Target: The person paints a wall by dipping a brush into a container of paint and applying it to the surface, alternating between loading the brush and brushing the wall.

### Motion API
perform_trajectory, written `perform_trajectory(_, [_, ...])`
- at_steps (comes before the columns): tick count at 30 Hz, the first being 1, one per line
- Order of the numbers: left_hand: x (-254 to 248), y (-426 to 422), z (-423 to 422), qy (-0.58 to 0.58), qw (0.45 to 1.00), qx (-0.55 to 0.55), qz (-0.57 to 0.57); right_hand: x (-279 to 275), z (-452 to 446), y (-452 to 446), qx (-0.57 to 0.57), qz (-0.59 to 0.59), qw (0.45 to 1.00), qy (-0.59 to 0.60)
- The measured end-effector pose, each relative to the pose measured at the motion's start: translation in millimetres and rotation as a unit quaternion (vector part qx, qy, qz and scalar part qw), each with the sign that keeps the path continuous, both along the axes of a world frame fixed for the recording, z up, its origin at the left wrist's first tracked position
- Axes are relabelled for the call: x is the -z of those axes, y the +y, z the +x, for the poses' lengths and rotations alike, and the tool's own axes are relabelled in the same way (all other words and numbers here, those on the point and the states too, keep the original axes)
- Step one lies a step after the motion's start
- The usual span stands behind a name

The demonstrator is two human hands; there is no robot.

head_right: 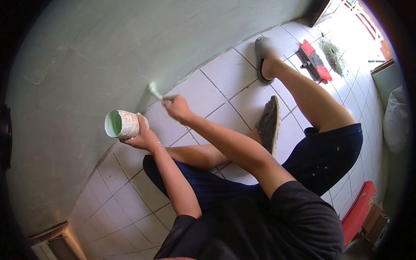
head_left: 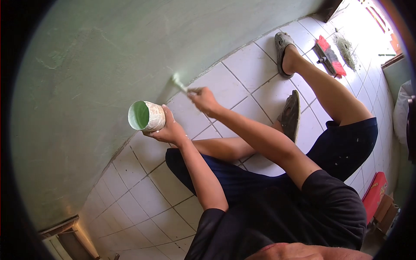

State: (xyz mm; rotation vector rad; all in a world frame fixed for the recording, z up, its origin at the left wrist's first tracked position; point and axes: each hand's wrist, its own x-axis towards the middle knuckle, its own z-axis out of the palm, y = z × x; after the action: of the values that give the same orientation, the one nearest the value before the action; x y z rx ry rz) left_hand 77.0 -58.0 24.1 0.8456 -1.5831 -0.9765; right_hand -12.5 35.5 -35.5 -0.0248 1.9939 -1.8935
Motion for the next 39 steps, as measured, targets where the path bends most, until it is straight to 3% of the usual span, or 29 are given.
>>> perform_trajectory(2, [-1, -1, 3, 0.034, 0.999, 0.017, 0.022, -22, 7, 7, -0.098, -0.008, 0.995, 0.026])
perform_trajectory(4, [-1, -5, 6, 0.030, 0.999, 0.016, 0.031, -38, -15, 28, -0.049, -0.028, 0.998, -0.004])
perform_trajectory(6, [1, -7, 6, 0.019, 0.999, 0.009, 0.036, -53, -63, 70, 0.036, -0.125, 0.989, -0.067])
perform_trajectory(12, [0, -5, 3, 0.033, 0.999, 0.018, 0.010, -86, -119, 163, 0.317, -0.184, 0.930, 0.024])
perform_trajectory(14, [-1, -4, 4, 0.028, 0.999, 0.018, 0.005, -86, -119, 155, 0.328, -0.204, 0.922, 0.034])
perform_trajectory(16, [3, -6, 4, 0.025, 1.000, 0.017, 0.003, -93, -112, 113, 0.296, -0.098, 0.949, 0.039])
perform_trajectory(17, [5, -8, 4, 0.025, 1.000, 0.017, 0.003, -86, -102, 81, 0.258, -0.125, 0.957, 0.046])
perform_trajectory(18, [6, -9, 4, 0.024, 1.000, 0.016, 0.003, -73, -92, 43, 0.262, -0.012, 0.959, 0.105])
perform_trajectory(20, [6, -11, 6, 0.027, 1.000, -0.003, 0.008, -90, -44, 6, 0.169, 0.038, 0.980, 0.100])
perform_trajectory(22, [6, -11, 7, 0.022, 0.999, -0.021, 0.007, -106, -16, 3, 0.046, -0.019, 0.998, 0.041])
perform_trajectory(24, [6, -13, 7, 0.036, 0.999, -0.026, 0.024, -109, -17, 21, -0.054, -0.019, 0.997, 0.060])
perform_trajectory(26, [7, -16, 7, 0.053, 0.997, -0.019, 0.047, -121, -38, 57, -0.091, -0.068, 0.993, -0.009])
perform_trajectory(29, [7, -15, 7, 0.039, 0.999, -0.016, 0.026, -117, -106, 124, 0.000, -0.141, 0.990, 0.012])
perform_trajectory(34, [2, -6, 5, 0.022, 0.999, -0.005, 0.028, -129, -153, 212, 0.255, -0.122, 0.957, 0.065])
perform_trajectory(37, [5, -4, 1, 0.037, 0.999, 0.010, 0.016, -122, -159, 184, 0.274, -0.074, 0.957, 0.059])
perform_trajectory(39, [3, -2, 0, 0.044, 0.998, 0.021, 0.029, -118, -136, 114, 0.241, 0.052, 0.960, 0.131])
